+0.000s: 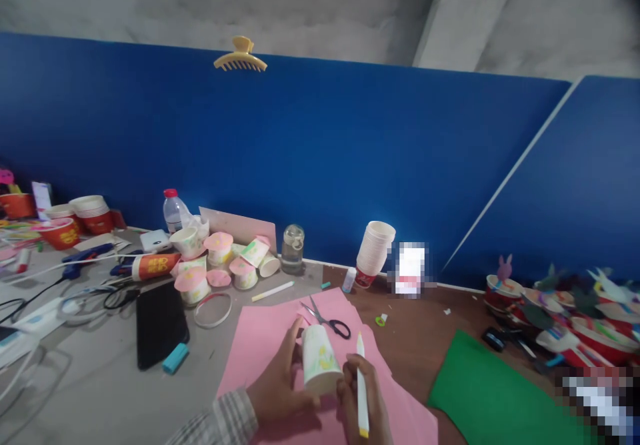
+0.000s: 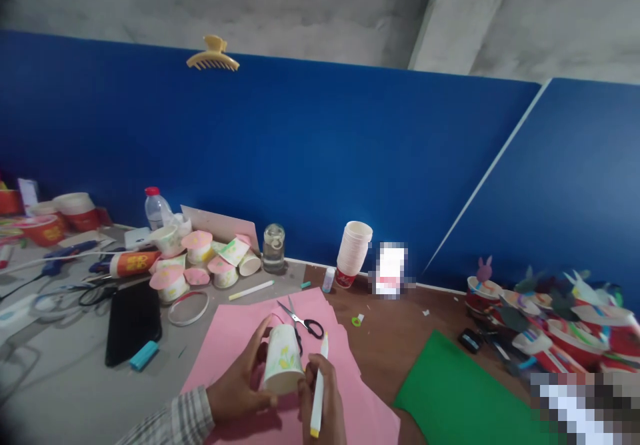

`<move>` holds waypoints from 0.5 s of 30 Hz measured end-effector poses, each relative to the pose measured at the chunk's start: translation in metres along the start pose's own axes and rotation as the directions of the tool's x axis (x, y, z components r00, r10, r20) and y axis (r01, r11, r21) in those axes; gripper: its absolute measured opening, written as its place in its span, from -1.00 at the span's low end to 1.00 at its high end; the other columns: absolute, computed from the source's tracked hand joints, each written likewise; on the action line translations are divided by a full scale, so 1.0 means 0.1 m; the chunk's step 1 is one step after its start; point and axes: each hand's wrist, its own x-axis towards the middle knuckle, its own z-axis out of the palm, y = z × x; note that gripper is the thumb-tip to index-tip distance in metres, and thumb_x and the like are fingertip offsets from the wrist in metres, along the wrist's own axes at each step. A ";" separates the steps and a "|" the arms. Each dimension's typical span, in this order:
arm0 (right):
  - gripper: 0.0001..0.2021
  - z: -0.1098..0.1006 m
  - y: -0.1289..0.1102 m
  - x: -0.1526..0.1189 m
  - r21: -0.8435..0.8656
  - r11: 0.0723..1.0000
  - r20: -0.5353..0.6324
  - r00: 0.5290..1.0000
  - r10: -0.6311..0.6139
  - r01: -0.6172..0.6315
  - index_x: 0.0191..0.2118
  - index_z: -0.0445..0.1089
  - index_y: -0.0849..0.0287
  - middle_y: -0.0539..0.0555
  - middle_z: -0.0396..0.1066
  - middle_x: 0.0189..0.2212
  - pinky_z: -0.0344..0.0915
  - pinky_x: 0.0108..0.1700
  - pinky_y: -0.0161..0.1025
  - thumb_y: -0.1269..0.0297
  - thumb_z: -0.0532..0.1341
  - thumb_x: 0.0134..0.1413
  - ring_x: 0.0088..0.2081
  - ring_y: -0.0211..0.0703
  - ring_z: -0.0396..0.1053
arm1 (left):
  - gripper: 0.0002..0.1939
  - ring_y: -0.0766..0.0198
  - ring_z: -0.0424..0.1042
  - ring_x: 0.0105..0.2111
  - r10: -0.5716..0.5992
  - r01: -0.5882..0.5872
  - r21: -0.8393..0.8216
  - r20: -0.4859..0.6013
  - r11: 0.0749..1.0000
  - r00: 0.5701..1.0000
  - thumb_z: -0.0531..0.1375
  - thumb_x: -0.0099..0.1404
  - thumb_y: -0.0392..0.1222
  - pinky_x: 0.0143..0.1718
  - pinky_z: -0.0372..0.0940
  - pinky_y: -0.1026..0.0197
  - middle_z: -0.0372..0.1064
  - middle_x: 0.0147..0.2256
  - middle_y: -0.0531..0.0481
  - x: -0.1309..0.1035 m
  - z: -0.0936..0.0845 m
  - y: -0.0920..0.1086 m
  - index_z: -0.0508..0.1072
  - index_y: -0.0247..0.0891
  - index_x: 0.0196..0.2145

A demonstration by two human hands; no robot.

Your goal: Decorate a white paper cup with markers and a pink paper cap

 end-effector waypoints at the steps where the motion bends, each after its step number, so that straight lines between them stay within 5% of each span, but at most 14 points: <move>1: -0.71 0.01 -0.01 0.01 0.009 1.000 0.020 1.000 0.007 -0.007 -0.21 0.34 -0.03 -0.01 0.41 -0.57 0.38 -0.72 -0.33 0.11 0.27 -0.13 -0.64 -0.08 0.39 | 0.16 0.02 0.28 -0.07 0.010 -0.010 -0.072 0.000 0.997 1.000 0.39 -0.10 -0.12 -0.07 0.30 0.00 0.14 0.03 -0.10 0.00 0.01 -0.01 -0.43 0.00 0.14; 4: -0.74 0.02 -0.06 0.04 0.010 1.000 0.044 0.999 -0.015 0.015 -0.21 0.34 -0.04 -0.02 0.41 -0.55 0.40 -0.69 -0.32 0.20 0.26 -0.11 -0.66 -0.12 0.37 | 0.08 0.01 0.27 -0.06 0.056 -0.062 -0.096 -0.055 0.993 0.997 0.38 -0.11 -0.13 -0.05 0.28 -0.01 0.11 0.03 -0.06 0.00 0.02 -0.03 -0.31 0.03 0.14; 8: -0.65 0.00 -0.12 0.07 -0.126 0.986 0.048 0.994 -0.100 0.105 -0.12 0.32 0.00 0.05 0.44 -0.41 0.47 -0.47 -0.23 0.34 0.22 -0.11 -0.48 -0.04 0.44 | 0.01 -0.05 0.18 0.00 0.130 -0.097 0.197 -0.161 0.976 0.978 0.38 -0.14 -0.07 0.01 0.22 -0.05 0.06 0.04 -0.09 -0.02 0.04 0.00 -0.17 -0.03 0.13; 15: -0.57 -0.06 -0.07 0.08 -0.224 0.938 0.116 0.963 -0.242 0.263 -0.09 0.33 -0.05 0.04 0.44 -0.38 0.44 -0.41 -0.12 0.44 0.20 -0.16 -0.43 0.03 0.43 | 0.06 -0.11 0.05 0.07 0.196 -0.151 0.407 -0.070 0.901 0.978 0.39 -0.24 -0.24 0.09 0.09 -0.13 0.06 0.03 -0.12 -0.02 0.02 0.01 -0.12 -0.06 0.13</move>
